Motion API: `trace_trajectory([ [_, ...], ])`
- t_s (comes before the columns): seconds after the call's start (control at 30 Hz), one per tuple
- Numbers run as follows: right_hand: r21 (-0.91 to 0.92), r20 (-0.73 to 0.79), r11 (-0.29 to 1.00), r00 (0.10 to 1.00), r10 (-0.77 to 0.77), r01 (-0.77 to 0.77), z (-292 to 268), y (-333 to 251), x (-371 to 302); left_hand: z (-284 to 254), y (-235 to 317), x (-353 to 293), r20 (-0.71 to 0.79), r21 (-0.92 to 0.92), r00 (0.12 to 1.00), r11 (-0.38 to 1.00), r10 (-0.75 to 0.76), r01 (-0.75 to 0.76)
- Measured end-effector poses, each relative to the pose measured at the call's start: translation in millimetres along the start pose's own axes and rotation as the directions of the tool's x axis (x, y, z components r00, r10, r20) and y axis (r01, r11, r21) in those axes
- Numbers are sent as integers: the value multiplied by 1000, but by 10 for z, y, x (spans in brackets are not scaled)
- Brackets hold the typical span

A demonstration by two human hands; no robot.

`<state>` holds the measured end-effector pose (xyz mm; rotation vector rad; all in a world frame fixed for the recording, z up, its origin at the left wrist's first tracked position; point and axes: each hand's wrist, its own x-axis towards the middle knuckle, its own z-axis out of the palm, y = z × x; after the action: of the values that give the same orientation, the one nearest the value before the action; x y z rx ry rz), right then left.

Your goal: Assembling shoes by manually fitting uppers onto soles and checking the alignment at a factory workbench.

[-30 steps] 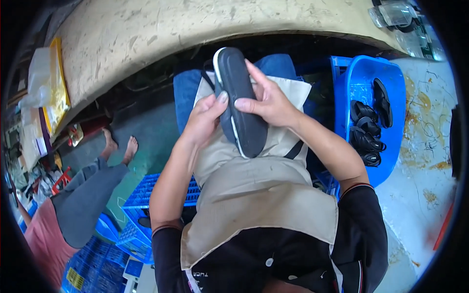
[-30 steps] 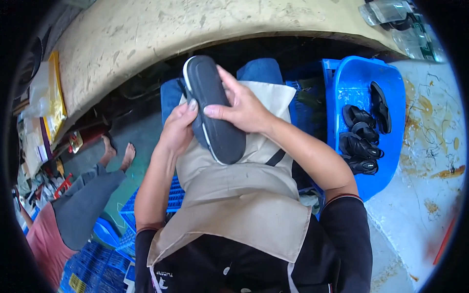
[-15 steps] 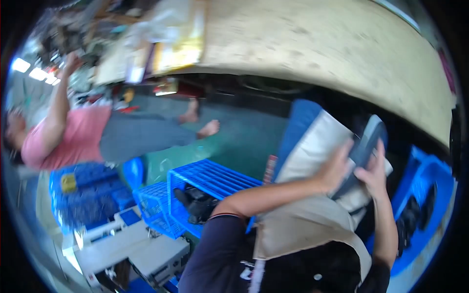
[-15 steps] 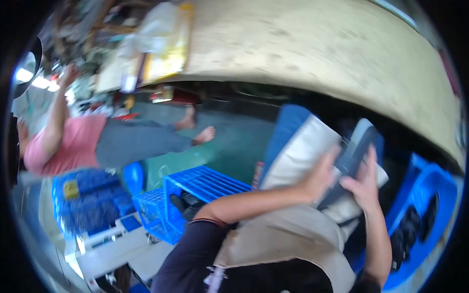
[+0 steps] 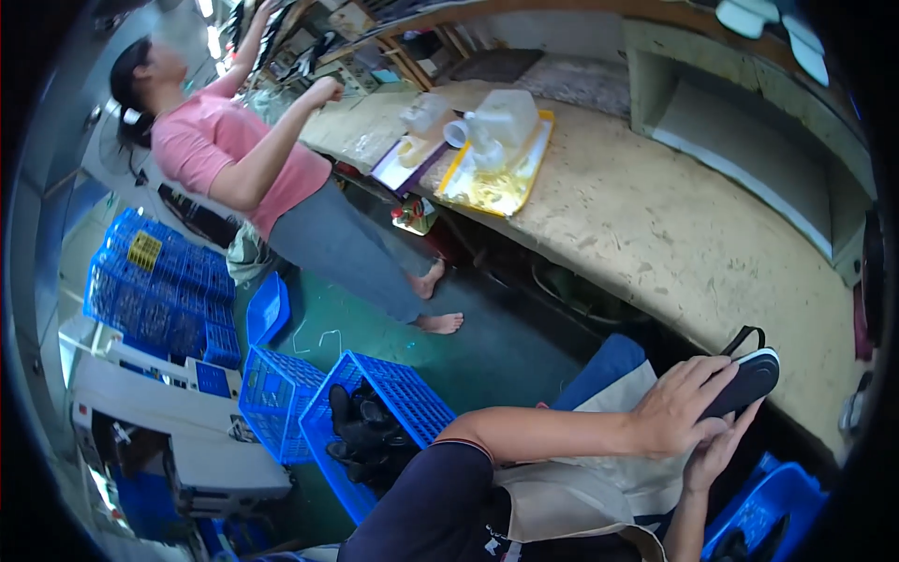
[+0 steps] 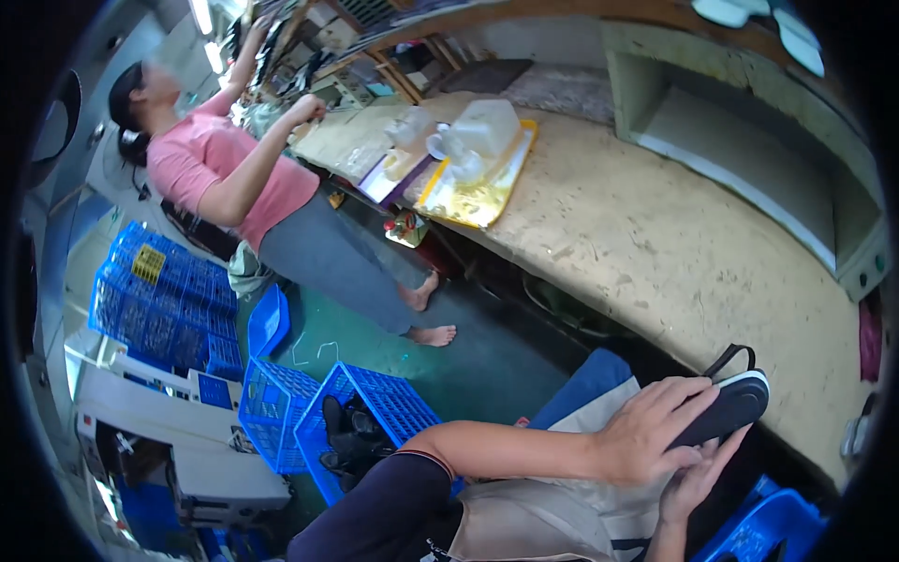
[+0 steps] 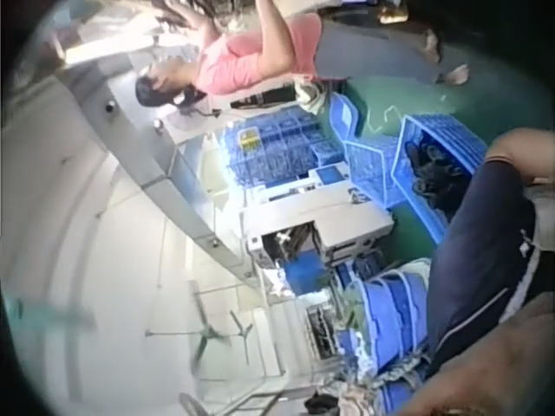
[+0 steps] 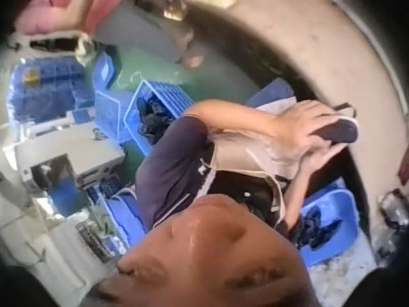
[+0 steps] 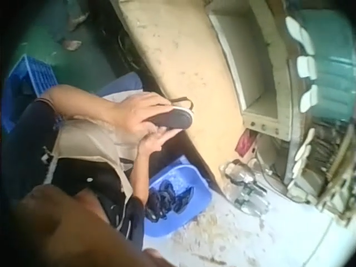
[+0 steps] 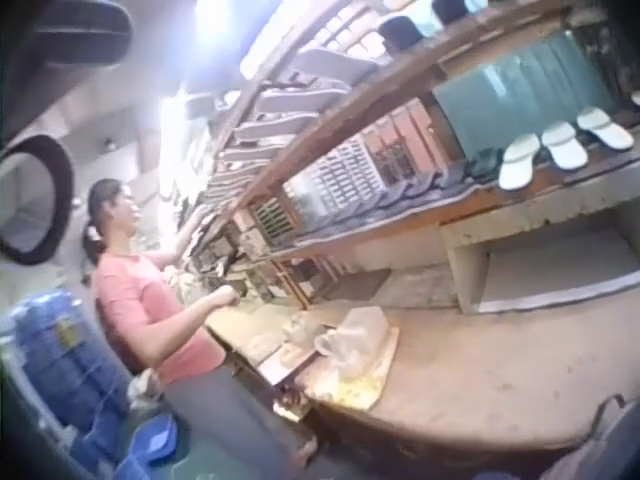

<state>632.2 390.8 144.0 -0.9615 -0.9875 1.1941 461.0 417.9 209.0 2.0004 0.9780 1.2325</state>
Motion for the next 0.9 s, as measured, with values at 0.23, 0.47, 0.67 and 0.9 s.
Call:
trace_trajectory([
  [0.23, 69, 205, 997, 979, 12, -27, 601, -144, -346, -38, 51, -267, -301, 461, 951, 884, 71, 80],
  [0.47, -231, 328, 965, 923, 200, -127, 827, -439, -642, -255, -76, -912, -371, 383, 911, 864, -181, 328],
  [0.67, -130, -59, 987, 994, 89, -96, 510, -160, -376, -562, -174, -978, -137, -7, 870, 879, -473, 477],
  [0.9, 79, 259, 844, 829, 496, -530, 1216, 732, 113, -868, -1102, -1324, -166, -285, 745, 754, -647, 591],
])
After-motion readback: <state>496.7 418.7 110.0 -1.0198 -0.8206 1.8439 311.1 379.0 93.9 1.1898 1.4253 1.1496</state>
